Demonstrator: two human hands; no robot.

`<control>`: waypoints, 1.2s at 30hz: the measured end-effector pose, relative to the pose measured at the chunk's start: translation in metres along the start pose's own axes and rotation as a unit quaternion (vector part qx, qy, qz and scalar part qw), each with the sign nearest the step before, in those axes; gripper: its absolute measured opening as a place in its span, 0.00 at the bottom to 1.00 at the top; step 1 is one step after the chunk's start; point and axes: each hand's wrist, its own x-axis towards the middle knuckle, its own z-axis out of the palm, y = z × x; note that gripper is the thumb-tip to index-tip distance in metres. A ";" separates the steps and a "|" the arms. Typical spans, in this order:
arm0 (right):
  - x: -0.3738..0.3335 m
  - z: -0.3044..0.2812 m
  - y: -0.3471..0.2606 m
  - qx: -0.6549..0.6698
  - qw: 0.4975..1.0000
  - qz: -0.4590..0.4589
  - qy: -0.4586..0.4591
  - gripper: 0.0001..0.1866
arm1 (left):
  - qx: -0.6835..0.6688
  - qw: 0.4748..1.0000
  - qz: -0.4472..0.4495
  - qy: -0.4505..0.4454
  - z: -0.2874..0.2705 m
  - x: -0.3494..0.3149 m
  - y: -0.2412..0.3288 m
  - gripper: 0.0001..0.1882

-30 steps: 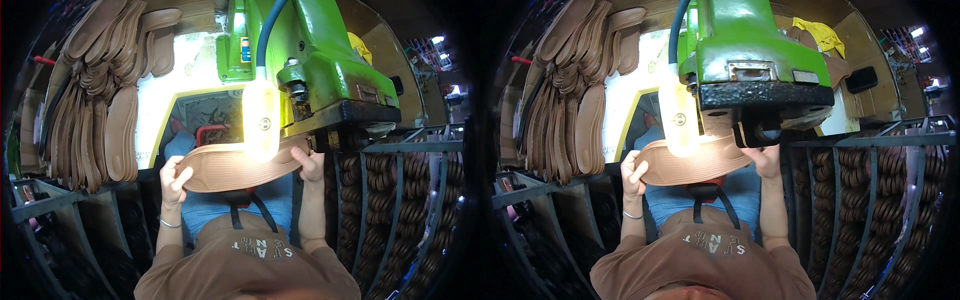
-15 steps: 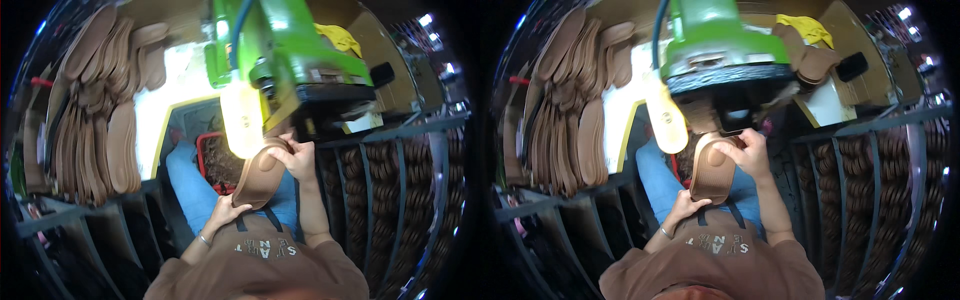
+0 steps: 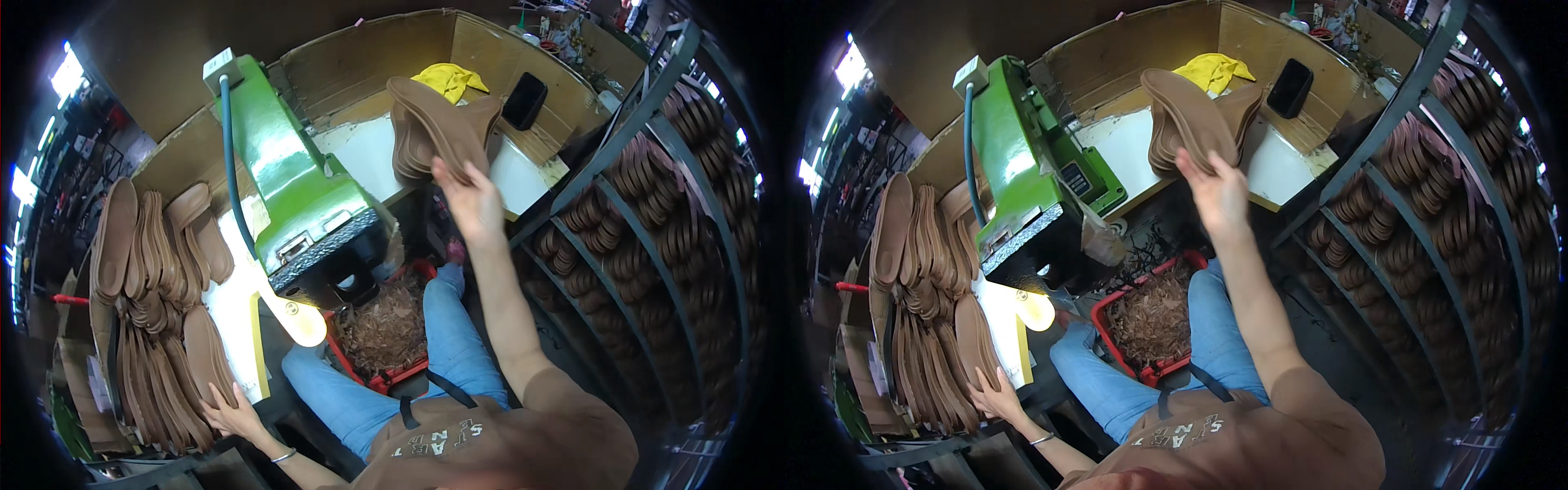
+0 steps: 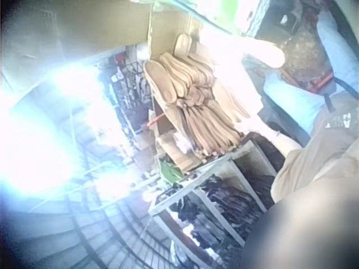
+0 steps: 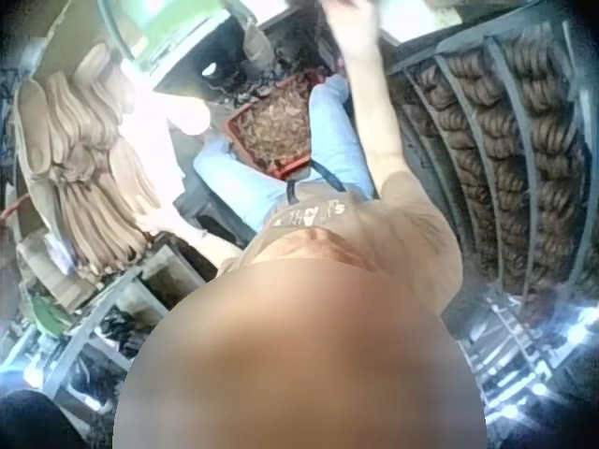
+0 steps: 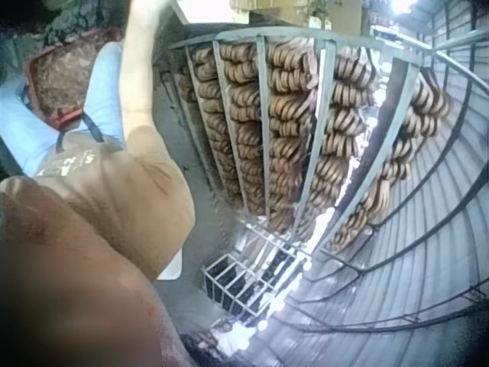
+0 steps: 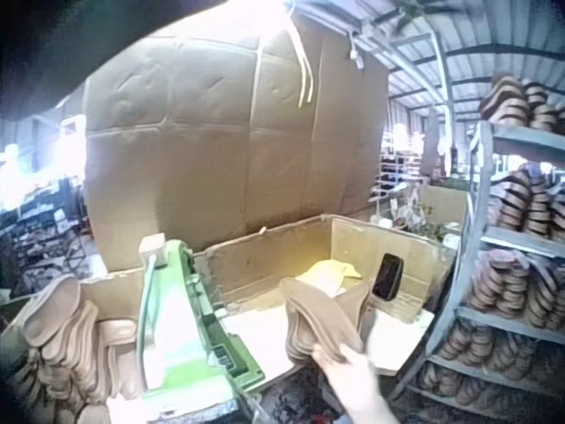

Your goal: Trim and finish the edges of shoe insoles or soles using a specialized industrial machine.

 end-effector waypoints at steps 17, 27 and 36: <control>-0.153 -0.095 0.079 -0.238 0.874 0.417 -0.072 0.30 | -0.328 0.913 0.233 -0.070 -0.137 -0.022 0.042 0.24; -0.222 -0.132 -0.008 -0.261 0.916 0.287 0.100 0.28 | -0.829 0.399 0.039 -0.391 -0.070 -0.122 0.172 0.33; -0.281 -0.140 0.043 -0.302 0.882 0.362 0.023 0.27 | -0.752 0.544 0.093 -0.360 -0.097 -0.127 0.229 0.05</control>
